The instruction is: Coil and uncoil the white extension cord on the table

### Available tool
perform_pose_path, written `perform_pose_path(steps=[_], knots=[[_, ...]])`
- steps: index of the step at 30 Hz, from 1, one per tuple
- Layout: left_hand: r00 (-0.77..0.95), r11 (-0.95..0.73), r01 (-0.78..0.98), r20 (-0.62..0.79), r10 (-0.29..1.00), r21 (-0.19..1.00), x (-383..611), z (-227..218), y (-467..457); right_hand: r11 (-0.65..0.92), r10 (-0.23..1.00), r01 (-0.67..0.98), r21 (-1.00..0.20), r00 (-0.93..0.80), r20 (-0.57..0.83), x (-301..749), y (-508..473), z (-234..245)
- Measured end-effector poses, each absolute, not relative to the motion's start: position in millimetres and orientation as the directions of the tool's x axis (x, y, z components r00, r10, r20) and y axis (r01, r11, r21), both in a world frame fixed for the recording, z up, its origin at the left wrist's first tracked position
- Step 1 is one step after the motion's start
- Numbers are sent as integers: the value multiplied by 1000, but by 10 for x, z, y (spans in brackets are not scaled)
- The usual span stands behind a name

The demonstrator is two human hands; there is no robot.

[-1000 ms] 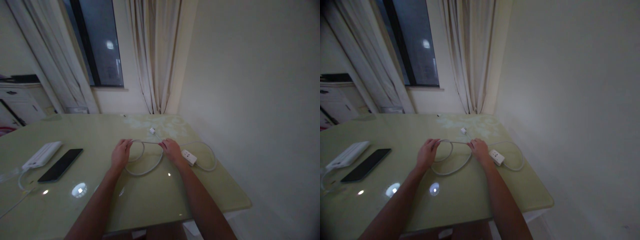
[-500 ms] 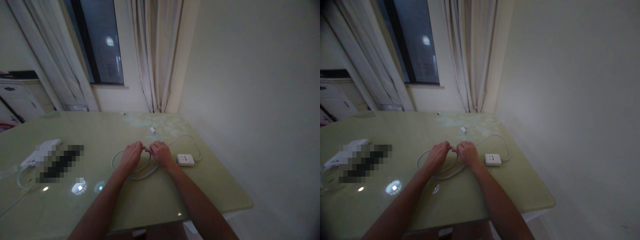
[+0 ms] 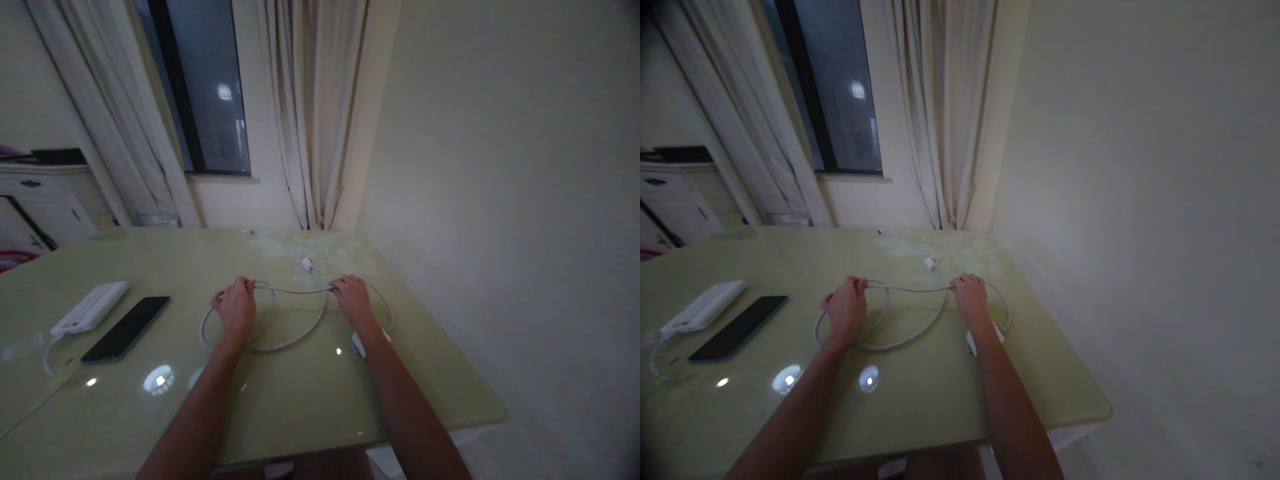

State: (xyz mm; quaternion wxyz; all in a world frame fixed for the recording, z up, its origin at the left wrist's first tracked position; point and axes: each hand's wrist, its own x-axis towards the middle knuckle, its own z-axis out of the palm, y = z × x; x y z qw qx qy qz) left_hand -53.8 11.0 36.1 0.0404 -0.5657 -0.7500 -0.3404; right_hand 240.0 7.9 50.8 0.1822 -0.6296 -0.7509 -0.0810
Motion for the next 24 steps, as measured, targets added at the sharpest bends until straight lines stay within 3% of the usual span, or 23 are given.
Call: perform_pose_path(steps=[5,9,14,17,24], knots=[[-3,-243,925,647,762,291,-270,299,35,350,880,934,-76,-300,368,2050,-6,485],[184,-374,903,594,783,213,-86,273,-10,474,818,880,6,-443,367,1764,-94,452],[107,-246,915,398,911,319,-150,243,15,458,838,886,-70,-405,365,1825,-59,446],[64,-217,896,370,927,387,-208,232,25,431,859,892,-134,-359,366,1888,-45,470],[279,-425,766,345,896,482,-111,196,-51,428,827,884,-187,-300,475,1762,-119,430]])
